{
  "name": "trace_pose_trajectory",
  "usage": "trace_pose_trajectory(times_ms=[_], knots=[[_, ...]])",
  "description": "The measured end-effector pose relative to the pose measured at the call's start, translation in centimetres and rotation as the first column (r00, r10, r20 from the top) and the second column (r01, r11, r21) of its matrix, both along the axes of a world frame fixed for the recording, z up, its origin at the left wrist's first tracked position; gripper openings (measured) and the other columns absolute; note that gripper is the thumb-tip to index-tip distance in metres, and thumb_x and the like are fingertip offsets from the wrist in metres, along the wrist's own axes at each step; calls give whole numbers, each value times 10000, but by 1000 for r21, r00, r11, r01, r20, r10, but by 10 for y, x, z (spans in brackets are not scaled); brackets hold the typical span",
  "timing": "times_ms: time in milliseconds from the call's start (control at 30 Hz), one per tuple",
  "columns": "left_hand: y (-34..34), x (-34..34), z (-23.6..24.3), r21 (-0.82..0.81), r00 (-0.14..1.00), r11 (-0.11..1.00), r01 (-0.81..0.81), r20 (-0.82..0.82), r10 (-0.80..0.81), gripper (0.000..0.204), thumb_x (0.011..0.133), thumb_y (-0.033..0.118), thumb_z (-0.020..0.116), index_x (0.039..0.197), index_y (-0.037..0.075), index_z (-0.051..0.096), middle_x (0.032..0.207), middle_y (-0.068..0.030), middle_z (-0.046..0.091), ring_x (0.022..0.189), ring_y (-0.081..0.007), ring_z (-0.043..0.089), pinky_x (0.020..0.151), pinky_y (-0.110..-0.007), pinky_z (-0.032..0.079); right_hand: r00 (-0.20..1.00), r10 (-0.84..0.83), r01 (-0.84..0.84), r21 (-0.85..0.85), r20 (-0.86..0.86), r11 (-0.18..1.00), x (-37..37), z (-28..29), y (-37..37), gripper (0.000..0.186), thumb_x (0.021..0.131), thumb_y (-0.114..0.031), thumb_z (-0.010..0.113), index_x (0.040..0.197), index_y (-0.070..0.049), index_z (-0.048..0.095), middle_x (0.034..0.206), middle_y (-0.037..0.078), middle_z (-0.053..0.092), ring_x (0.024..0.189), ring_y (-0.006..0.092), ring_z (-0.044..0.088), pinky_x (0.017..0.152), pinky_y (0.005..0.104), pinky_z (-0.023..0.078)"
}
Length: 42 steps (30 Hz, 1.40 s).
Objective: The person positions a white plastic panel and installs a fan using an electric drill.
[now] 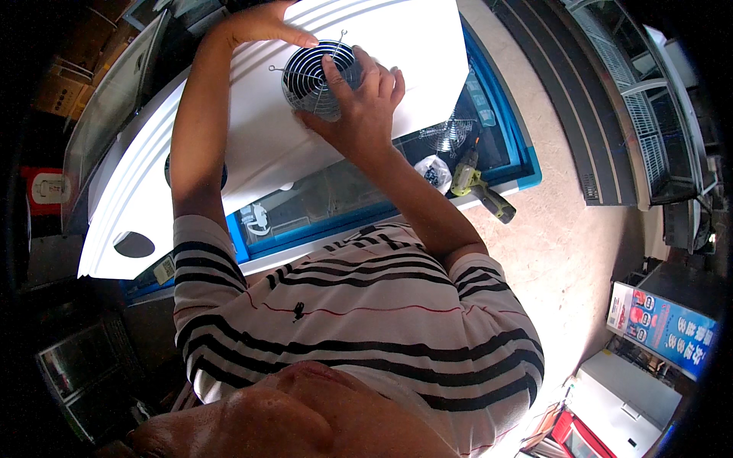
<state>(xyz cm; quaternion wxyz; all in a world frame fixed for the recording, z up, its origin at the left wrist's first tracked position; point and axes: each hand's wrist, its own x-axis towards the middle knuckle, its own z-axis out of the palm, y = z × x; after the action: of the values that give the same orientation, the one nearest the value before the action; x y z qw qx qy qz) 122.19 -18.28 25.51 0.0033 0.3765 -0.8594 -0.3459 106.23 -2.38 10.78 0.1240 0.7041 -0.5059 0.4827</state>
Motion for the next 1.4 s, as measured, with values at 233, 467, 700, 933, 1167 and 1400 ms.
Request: trace_pose_trajectory(times_ms=[233, 467, 700, 933, 1167, 1400], knots=[[-1, -5, -1, 4, 1000, 1000, 21, -8, -21, 646, 694, 344, 817, 1194, -3, 599, 1125, -125, 664, 1026, -199, 601, 930, -309, 449, 1000, 10, -10, 0, 14, 1000, -3, -7, -2, 969, 591, -509, 856, 1418, -315, 391, 1379, 216, 382, 1252, 375, 392, 1008, 627, 221], [-2, -2, -5, 37, 997, 999, 33, -69, -30, 644, 689, 336, 822, 1189, -4, 601, 1132, -126, 662, 1029, -199, 598, 938, -310, 444, 1000, 23, -23, -3, 5, 1000, -3, -8, -3, 959, 597, -499, 855, 1415, -302, 393, 1381, 215, 373, 1243, 372, 390, 998, 616, 229], [-13, -15, -13, -156, 999, 987, -39, 18, 42, 1039, 590, 467, 852, 1338, -104, 413, 1298, -252, 537, 1209, -268, 518, 1033, -315, 385, 1000, -18, 17, 21, 15, 1000, -11, -12, -3, 900, 615, -493, 849, 1390, -290, 437, 1378, 217, 388, 1251, 374, 392, 1010, 620, 227], [-3, -7, -6, -221, 999, 974, -41, 0, 43, 1085, 597, 438, 859, 1385, -96, 338, 1338, -260, 494, 1251, -271, 479, 1057, -315, 359, 999, 29, -29, 33, 18, 999, -9, -10, -2, 884, 621, -492, 846, 1388, -299, 452, 1376, 224, 400, 1249, 371, 398, 1015, 625, 215], [20, -1, 8, -182, 989, 983, 39, -133, -64, 820, 618, 292, 868, 1289, -3, 500, 1234, -171, 591, 1169, -247, 535, 1006, -332, 404, 996, 81, -82, 9, 41, 997, -2, -5, -1, 882, 621, -480, 849, 1388, -299, 452, 1368, 224, 397, 1238, 375, 402, 1015, 627, 200], [16, -12, 6, -220, 997, 973, 67, -10, -71, 817, 589, 309, 880, 1249, -15, 525, 1216, -198, 597, 1144, -264, 555, 993, -336, 413, 999, 36, -37, 27, 32, 999, -7, -4, 3, 918, 613, -481, 854, 1405, -326, 414, 1365, 206, 402, 1233, 365, 400, 1003, 629, 197]])
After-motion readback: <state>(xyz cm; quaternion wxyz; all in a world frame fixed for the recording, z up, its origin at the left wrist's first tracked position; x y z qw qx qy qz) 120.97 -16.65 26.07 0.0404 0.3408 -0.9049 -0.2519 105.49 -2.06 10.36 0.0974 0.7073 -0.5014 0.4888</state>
